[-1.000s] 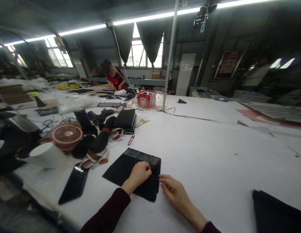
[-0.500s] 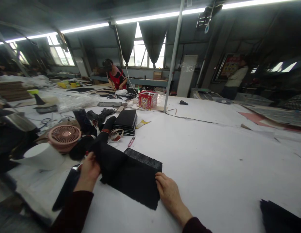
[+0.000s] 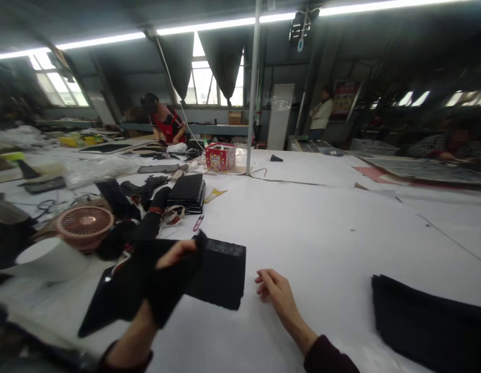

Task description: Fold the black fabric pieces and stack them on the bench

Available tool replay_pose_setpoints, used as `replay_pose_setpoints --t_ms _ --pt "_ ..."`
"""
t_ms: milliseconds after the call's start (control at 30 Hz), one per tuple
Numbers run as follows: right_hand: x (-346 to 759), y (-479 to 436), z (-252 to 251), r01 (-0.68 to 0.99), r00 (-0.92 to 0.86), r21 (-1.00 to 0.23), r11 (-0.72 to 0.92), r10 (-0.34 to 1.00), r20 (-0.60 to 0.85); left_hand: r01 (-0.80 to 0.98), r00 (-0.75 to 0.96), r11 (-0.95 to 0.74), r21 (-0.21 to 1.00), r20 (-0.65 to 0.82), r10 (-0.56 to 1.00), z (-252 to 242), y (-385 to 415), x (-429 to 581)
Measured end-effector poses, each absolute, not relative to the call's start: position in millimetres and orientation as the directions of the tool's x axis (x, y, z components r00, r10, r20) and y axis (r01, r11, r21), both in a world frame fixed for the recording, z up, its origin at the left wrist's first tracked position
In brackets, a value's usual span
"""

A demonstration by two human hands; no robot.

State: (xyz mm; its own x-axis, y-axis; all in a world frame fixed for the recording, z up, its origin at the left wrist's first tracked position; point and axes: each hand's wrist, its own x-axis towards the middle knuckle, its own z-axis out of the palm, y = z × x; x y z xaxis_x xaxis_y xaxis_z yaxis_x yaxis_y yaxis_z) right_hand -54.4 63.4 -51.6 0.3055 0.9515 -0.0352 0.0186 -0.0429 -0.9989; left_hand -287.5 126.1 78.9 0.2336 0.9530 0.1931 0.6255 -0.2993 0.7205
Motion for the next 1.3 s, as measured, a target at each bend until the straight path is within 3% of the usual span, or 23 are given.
replay_pose_setpoints --t_ms 67,133,200,267,333,467,633,867,1100,1300 --pt "-30 38 -47 -0.234 0.249 -0.953 -0.193 0.936 -0.251 0.429 0.422 -0.414 0.803 0.227 0.878 50 85 -235" --pt "-3 10 -43 -0.346 0.183 -0.893 -0.289 0.912 -0.366 0.193 0.624 -0.492 0.849 0.28 0.73 24 42 -191" --pt "21 -15 -41 -0.346 0.16 -0.868 -0.357 0.889 -0.43 0.105 0.783 -0.554 0.826 0.275 0.557 3 12 -164" --pt "37 -35 -39 -0.296 0.164 -0.873 -0.388 0.88 -0.446 0.147 0.869 -0.652 0.744 0.217 0.444 -12 3 -152" --pt "45 -45 -37 -0.122 0.208 -0.904 -0.41 0.88 -0.427 0.242 0.893 -0.749 0.617 0.161 0.421 -24 13 -151" --pt "45 -40 -35 0.281 0.328 -0.865 -0.415 0.889 -0.32 0.371 0.889 -0.844 0.387 0.114 0.444 -37 37 -153" --pt "35 -17 -41 0.512 0.444 -0.765 -0.391 0.883 -0.154 0.383 0.91 -0.893 0.237 0.069 0.408 -37 31 -143" --pt "5 -17 -62 0.739 0.5 -0.57 -0.359 0.859 0.107 0.363 0.913 -0.916 0.169 0.132 0.386 -44 60 -133" --pt "4 -26 -98 0.952 0.249 -0.286 -0.108 0.817 0.521 0.385 0.892 -0.909 0.161 0.189 0.411 -57 73 -132" --pt "0 -27 -98 0.985 0.151 -0.158 -0.076 0.822 0.548 0.385 0.885 -0.914 0.128 0.227 0.405 -57 76 -133"
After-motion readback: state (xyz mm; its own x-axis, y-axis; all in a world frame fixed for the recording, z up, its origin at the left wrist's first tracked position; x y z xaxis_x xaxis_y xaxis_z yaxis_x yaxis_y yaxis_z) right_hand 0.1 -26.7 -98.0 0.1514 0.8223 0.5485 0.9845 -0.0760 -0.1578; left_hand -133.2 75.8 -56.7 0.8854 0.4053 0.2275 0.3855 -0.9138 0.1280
